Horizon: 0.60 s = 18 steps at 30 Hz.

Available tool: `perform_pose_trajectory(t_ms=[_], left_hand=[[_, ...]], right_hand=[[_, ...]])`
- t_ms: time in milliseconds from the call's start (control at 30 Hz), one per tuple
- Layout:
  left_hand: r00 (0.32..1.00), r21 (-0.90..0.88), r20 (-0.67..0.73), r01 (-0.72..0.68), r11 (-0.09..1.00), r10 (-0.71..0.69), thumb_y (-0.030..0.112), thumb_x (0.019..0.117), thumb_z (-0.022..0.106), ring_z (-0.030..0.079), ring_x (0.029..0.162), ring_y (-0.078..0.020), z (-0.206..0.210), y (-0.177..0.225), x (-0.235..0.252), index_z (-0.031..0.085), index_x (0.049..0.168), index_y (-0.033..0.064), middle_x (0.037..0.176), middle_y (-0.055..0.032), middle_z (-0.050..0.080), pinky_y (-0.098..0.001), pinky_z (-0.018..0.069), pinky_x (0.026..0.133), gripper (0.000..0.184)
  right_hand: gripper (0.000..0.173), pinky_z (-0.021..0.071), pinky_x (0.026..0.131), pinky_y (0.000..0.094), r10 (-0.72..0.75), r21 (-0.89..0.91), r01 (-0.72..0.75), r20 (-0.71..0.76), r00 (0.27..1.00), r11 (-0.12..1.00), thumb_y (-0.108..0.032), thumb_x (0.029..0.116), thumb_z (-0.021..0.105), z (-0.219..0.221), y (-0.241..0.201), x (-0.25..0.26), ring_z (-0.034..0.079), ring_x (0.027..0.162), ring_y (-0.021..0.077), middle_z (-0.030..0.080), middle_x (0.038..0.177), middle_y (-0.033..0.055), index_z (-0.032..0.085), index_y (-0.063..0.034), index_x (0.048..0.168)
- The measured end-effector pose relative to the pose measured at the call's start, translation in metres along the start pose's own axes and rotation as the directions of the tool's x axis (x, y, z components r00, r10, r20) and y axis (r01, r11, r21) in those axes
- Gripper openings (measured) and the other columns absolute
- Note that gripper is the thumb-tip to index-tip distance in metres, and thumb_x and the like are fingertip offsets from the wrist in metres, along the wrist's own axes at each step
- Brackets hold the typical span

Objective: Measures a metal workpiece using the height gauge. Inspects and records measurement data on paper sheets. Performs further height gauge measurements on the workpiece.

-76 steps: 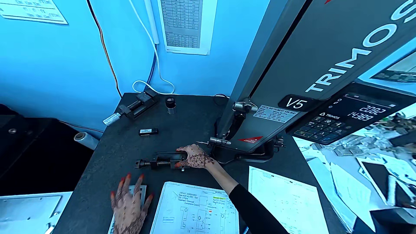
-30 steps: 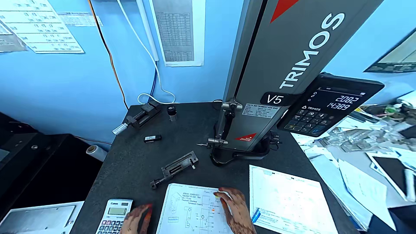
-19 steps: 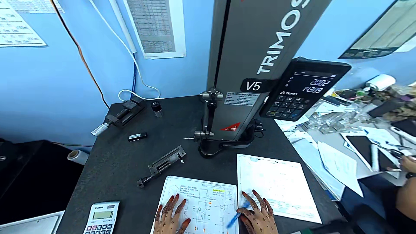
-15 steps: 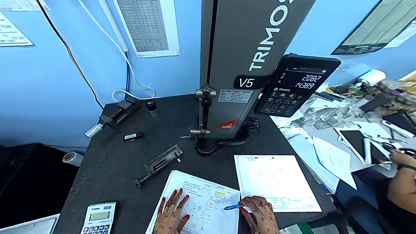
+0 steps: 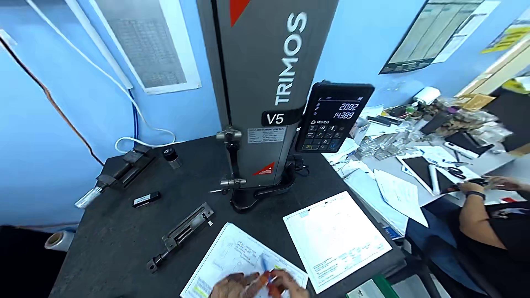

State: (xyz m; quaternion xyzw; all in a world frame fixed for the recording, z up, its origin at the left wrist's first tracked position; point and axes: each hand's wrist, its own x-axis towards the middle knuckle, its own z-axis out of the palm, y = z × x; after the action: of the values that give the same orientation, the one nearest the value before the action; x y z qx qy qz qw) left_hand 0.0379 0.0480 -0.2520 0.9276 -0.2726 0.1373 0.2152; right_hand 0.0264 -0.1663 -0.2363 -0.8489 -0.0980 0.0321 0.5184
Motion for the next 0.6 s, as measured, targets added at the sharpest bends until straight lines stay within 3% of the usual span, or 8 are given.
perform_pose_trajectory(t_ms=[67, 167, 233, 333, 400, 500, 567, 600], left_hand=[[0.986, 0.042, -0.158, -0.048, 0.998, 0.054, 0.014, 0.1012, 0.058, 0.076, 0.093, -0.0190, 0.022, 0.007, -0.002, 0.077, 0.114, 0.0138, 0.106, -0.0052, 0.079, -0.0343, 0.0588, 0.089, 0.023], [0.942, -0.151, -0.050, 0.323, 0.935, -0.333, 0.026, 0.1008, 0.062, 0.072, 0.111, -0.0331, 0.035, 0.018, 0.000, 0.076, 0.110, 0.0043, 0.119, -0.0122, 0.075, -0.0524, 0.0506, 0.105, 0.028], [0.874, -0.220, 0.029, 0.479, 0.850, -0.485, 0.031, 0.1019, 0.059, 0.061, 0.129, -0.0391, 0.044, 0.019, 0.002, 0.073, 0.113, -0.0017, 0.129, -0.0155, 0.070, -0.0639, 0.0312, 0.117, 0.037], [0.905, -0.250, 0.047, 0.420, 0.873, -0.422, 0.028, 0.1058, 0.050, 0.048, 0.142, -0.0393, 0.064, 0.009, -0.005, 0.068, 0.122, -0.0030, 0.143, -0.0178, 0.061, -0.0732, 0.0098, 0.119, 0.040], [0.961, -0.252, 0.024, 0.273, 0.928, -0.276, 0.029, 0.1085, 0.045, 0.049, 0.143, -0.0307, 0.073, -0.004, -0.005, 0.068, 0.122, 0.0014, 0.146, -0.0132, 0.060, -0.0688, 0.0124, 0.122, 0.038], [0.992, -0.408, 0.021, 0.126, 0.904, -0.128, 0.028, 0.1097, 0.042, 0.056, 0.138, -0.0247, 0.072, -0.026, 0.008, 0.068, 0.125, 0.0005, 0.136, -0.0118, 0.067, -0.0552, 0.0210, 0.126, 0.041], [0.994, -0.443, -0.021, 0.085, 0.893, -0.105, 0.035, 0.1101, 0.040, 0.063, 0.128, -0.0229, 0.070, -0.034, 0.013, 0.071, 0.123, 0.0024, 0.125, -0.0105, 0.073, -0.0451, 0.0366, 0.121, 0.047], [0.993, -0.428, -0.054, 0.072, 0.901, -0.105, 0.039, 0.1097, 0.039, 0.067, 0.121, -0.0214, 0.070, -0.036, 0.014, 0.073, 0.118, 0.0056, 0.118, -0.0093, 0.075, -0.0417, 0.0451, 0.114, 0.048]], right_hand=[[0.026, 0.0562, 0.092, 0.0483, -0.055, 0.006, 0.054, 0.112, 0.992, 0.999, -0.014, 0.0993, 0.062, 0.006, -0.004, -0.002, 0.072, 0.098, 0.0324, 0.074, 0.102, 0.0197, 0.069, 0.0072, 0.114], [0.030, 0.0418, 0.113, 0.0529, -0.132, -0.157, 0.149, 0.111, 0.985, 0.976, -0.020, 0.1042, 0.054, 0.014, 0.027, -0.009, 0.060, 0.128, 0.0361, 0.068, 0.128, 0.0199, 0.073, 0.0002, 0.116], [0.035, 0.0298, 0.120, 0.0593, -0.119, -0.357, 0.176, 0.174, 0.977, 0.917, -0.026, 0.1069, 0.048, 0.009, 0.052, -0.013, 0.045, 0.144, 0.0379, 0.056, 0.148, 0.0164, 0.069, -0.0091, 0.130], [0.045, 0.0265, 0.121, 0.0599, -0.077, -0.506, 0.197, 0.247, 0.966, 0.840, -0.037, 0.1078, 0.045, 0.005, 0.065, -0.026, 0.035, 0.150, 0.0359, 0.043, 0.160, 0.0126, 0.055, -0.0218, 0.149], [0.045, 0.0355, 0.114, 0.0606, -0.053, -0.546, 0.161, 0.208, 0.977, 0.822, -0.043, 0.1071, 0.044, 0.005, 0.066, -0.037, 0.041, 0.147, 0.0347, 0.046, 0.159, 0.0097, 0.056, -0.0269, 0.148], [0.034, 0.0489, 0.094, 0.0576, -0.207, -0.534, 0.195, 0.039, 0.978, 0.823, -0.039, 0.1023, 0.055, 0.002, 0.093, -0.043, 0.064, 0.122, 0.0334, 0.064, 0.141, 0.0066, 0.072, -0.0270, 0.128], [0.037, 0.0485, 0.094, 0.0507, -0.302, -0.623, 0.216, -0.034, 0.953, 0.752, -0.052, 0.1002, 0.052, -0.002, 0.115, -0.041, 0.066, 0.112, 0.0279, 0.067, 0.136, 0.0026, 0.072, -0.0342, 0.125], [0.040, 0.0459, 0.100, 0.0502, -0.319, -0.655, 0.207, -0.055, 0.946, 0.727, -0.059, 0.0991, 0.049, -0.003, 0.119, -0.039, 0.064, 0.117, 0.0270, 0.066, 0.138, 0.0017, 0.070, -0.0379, 0.126]])
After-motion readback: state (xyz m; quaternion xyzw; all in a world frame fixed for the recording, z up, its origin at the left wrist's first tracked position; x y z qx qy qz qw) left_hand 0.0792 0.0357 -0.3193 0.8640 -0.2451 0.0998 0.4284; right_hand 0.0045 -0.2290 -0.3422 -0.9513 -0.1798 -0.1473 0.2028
